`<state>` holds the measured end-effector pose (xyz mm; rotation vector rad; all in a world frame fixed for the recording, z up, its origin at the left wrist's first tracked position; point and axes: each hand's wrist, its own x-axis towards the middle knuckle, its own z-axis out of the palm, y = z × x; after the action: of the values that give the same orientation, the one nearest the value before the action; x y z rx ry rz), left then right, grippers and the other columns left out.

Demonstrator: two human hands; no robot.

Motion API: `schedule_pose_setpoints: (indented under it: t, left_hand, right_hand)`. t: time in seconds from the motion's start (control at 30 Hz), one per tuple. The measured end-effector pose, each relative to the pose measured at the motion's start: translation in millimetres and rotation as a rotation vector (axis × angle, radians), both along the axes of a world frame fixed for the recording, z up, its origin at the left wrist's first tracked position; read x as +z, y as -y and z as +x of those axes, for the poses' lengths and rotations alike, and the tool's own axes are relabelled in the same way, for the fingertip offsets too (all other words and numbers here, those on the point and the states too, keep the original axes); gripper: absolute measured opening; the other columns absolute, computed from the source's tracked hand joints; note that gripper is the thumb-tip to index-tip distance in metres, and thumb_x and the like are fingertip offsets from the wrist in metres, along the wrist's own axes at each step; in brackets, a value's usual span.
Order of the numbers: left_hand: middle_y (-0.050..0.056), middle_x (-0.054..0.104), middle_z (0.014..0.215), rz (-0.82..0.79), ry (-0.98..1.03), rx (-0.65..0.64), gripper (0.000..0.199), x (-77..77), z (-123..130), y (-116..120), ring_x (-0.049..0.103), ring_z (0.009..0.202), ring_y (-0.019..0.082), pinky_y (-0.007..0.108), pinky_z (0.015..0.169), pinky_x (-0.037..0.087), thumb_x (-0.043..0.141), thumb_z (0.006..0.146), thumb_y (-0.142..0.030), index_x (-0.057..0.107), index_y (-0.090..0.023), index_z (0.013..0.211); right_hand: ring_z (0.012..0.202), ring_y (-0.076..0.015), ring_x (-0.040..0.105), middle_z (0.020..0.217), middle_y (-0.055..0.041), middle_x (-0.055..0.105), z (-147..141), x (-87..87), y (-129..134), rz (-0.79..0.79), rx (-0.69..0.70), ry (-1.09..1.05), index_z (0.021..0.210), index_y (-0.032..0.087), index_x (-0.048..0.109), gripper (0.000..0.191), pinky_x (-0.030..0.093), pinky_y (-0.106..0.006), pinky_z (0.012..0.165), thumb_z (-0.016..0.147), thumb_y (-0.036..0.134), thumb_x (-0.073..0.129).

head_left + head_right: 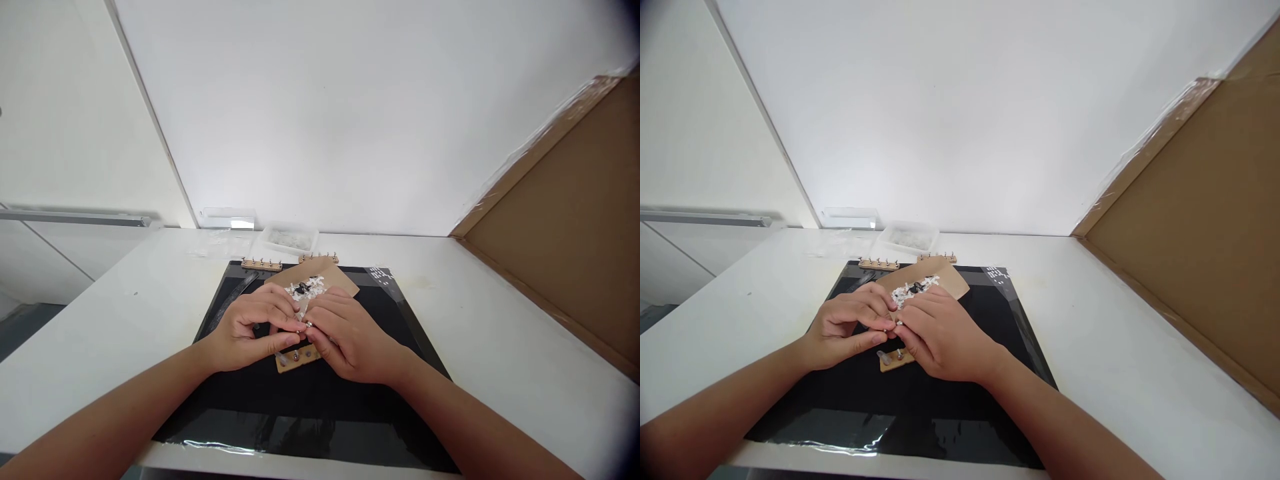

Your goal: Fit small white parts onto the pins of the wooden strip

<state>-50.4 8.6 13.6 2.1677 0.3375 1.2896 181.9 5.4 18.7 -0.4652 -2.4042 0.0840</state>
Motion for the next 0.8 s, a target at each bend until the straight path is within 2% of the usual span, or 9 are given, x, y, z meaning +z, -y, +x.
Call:
schedule_pose_setpoints:
  t: [0.2,0.33,0.43,0.8]
  left_hand:
    - [0.008,0.080,0.085,-0.041,-0.008,0.036,0.031,-3.5,0.6,3.5,0.072,0.086,0.024,0.044,0.087,0.058,0.086,0.086,-0.023,0.080,-0.024,0.116]
    - [0.007,0.077,0.079,-0.074,0.036,0.113,0.019,-5.9,3.4,5.1,0.072,0.086,0.023,0.043,0.087,0.057,0.086,0.085,-0.017,0.081,-0.021,0.103]
    - [0.007,0.076,0.077,-0.096,0.054,0.120,0.012,-5.6,3.9,5.5,0.073,0.086,0.023,0.042,0.085,0.058,0.085,0.085,-0.014,0.080,-0.020,0.094]
    - [0.008,0.078,0.087,-0.112,0.001,0.140,0.012,-3.3,0.6,7.9,0.071,0.090,0.021,0.037,0.083,0.060,0.079,0.090,-0.013,0.080,-0.019,0.100]
  right_hand:
    - [0.072,-0.0167,0.047,0.076,0.0001,0.058,1.7,-1.0,-2.1,-0.051,-0.001,0.014,0.087,0.021,0.052,0.023,0.032,-0.035,0.073,0.108,0.021,0.043]
    - [0.075,-0.0178,0.047,0.077,-0.0014,0.058,2.9,-2.4,-3.0,-0.016,-0.024,0.023,0.087,0.020,0.052,0.024,0.032,-0.035,0.073,0.108,0.022,0.042]
    - [0.075,-0.0180,0.048,0.078,-0.0020,0.060,3.6,-2.8,-3.1,-0.024,-0.041,0.034,0.088,0.020,0.053,0.023,0.033,-0.035,0.073,0.108,0.022,0.042]
    - [0.071,-0.0167,0.045,0.074,-0.0001,0.056,2.7,0.7,-1.9,-0.053,-0.039,0.013,0.084,0.021,0.050,0.023,0.031,-0.034,0.070,0.106,0.022,0.043]
